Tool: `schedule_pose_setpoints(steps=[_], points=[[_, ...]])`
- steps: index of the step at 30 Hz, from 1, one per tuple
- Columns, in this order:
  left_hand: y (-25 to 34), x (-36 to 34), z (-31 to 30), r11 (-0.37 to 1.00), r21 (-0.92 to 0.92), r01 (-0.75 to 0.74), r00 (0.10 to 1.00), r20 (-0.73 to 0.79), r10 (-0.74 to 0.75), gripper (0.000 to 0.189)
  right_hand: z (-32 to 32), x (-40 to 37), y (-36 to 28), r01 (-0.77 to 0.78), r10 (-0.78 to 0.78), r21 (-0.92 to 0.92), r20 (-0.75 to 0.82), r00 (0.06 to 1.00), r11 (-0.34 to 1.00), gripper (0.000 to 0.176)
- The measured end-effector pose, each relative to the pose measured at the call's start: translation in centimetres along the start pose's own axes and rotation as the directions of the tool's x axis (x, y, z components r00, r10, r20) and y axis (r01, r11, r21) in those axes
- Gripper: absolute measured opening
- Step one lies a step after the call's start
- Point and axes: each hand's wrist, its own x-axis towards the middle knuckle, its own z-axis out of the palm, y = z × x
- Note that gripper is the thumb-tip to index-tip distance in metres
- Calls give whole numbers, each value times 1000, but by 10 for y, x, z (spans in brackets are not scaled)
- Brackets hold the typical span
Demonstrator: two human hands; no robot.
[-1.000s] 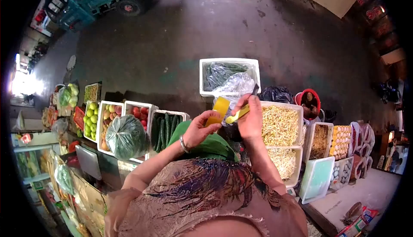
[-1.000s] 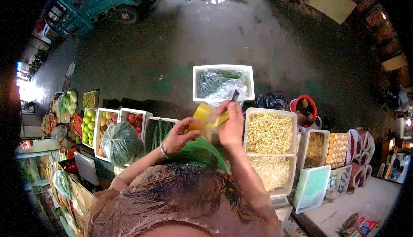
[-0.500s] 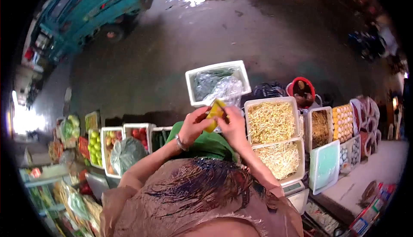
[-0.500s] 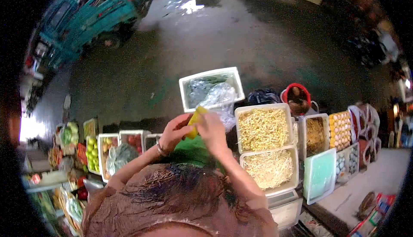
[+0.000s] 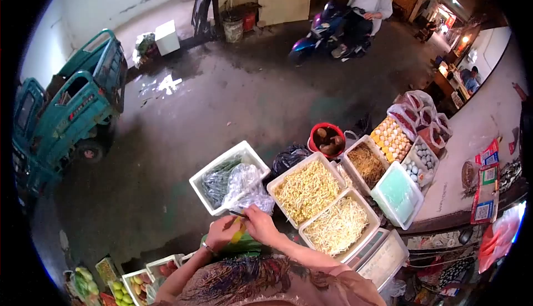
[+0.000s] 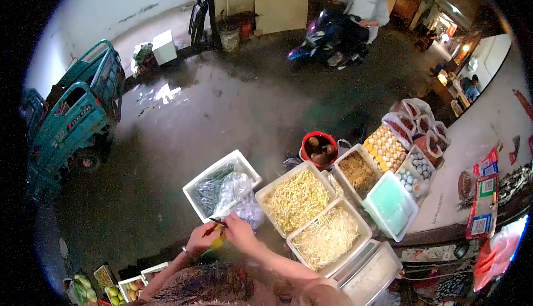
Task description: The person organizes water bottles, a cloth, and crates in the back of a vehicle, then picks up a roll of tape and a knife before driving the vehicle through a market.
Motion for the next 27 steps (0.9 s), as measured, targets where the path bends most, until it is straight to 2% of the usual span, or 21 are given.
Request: schedule_pose_setpoints(steps=[2, 4, 5, 7, 8, 9, 11, 13, 15, 17, 19, 20, 21, 23, 24, 25, 27], points=[[10, -4, -8, 999, 45, -17, 1000, -10, 18, 24, 5, 1, -2, -32, 31, 78, 9, 999, 996, 16], [29, -14, -17, 939, 344, 26, 1000, -21, -20, 29, 10, 4, -5, -48, 45, 122, 22, 999, 991, 17], [25, -15, -20, 940, 339, 24, 999, -28, -15, 29, 11, 6, -7, -71, 66, 164, 31, 997, 984, 18], [12, -17, -28, 996, -76, -53, 992, 108, 62, 31, 13, 6, -10, -116, 109, 143, 56, 993, 983, 18], [16, -19, -35, 998, -41, -51, 988, 141, 57, 32, 17, 4, -10, -89, 79, 90, 106, 991, 992, 19], [8, -20, -35, 990, -114, -78, 988, 124, 92, 33, 18, 5, -9, -66, 60, 34, 142, 988, 997, 20], [6, -23, -41, 996, -42, 74, 984, 163, -67, 35, 12, 9, -17, -20, 34, -54, 268, 963, 998, 24], [12, -28, -41, 998, -44, 36, 984, 179, -27, 36, 10, 13, -16, -29, 20, 22, 331, 943, 999, 22], [16, -33, -41, 996, -89, -32, 992, 117, 42, 36, 11, 14, -19, -10, 3, 19, 316, 949, 1000, 22], [-2, -31, -46, 996, -87, 11, 988, 154, 3, 36, 20, 9, -22, 9, -15, 22, 320, 947, 1000, 22], [-7, -32, -42, 965, -192, -179, 983, 7, 184, 39, 31, 7, -24, 13, -32, 52, 390, 920, 999, 24], [-2, -32, -44, 942, 21, -336, 942, 37, 335, 43, 31, 8, -23, -17, -30, 133, 343, 939, 991, 25], [2, -34, -42, 941, 20, -338, 941, 39, 337, 43, 31, 9, -21, -17, -29, 131, 342, 939, 991, 25], [15, -38, -30, 921, -336, -196, 980, -86, 177, 38, 26, 18, -26, -121, 45, 290, 256, 966, 949, 25], [3, -34, -40, 937, -328, -121, 992, 0, 129, 29, 27, 23, -22, -168, 70, 261, 347, 935, 951, 25], [-3, -31, -45, 938, -327, -118, 992, 1, 125, 29, 25, 27, -21, -170, 71, 263, 348, 935, 950, 25], [-16, -26, -50, 961, -229, -157, 988, -29, 154, 20, 23, 33, -20, -72, -24, 240, 375, 927, 968, 25]])
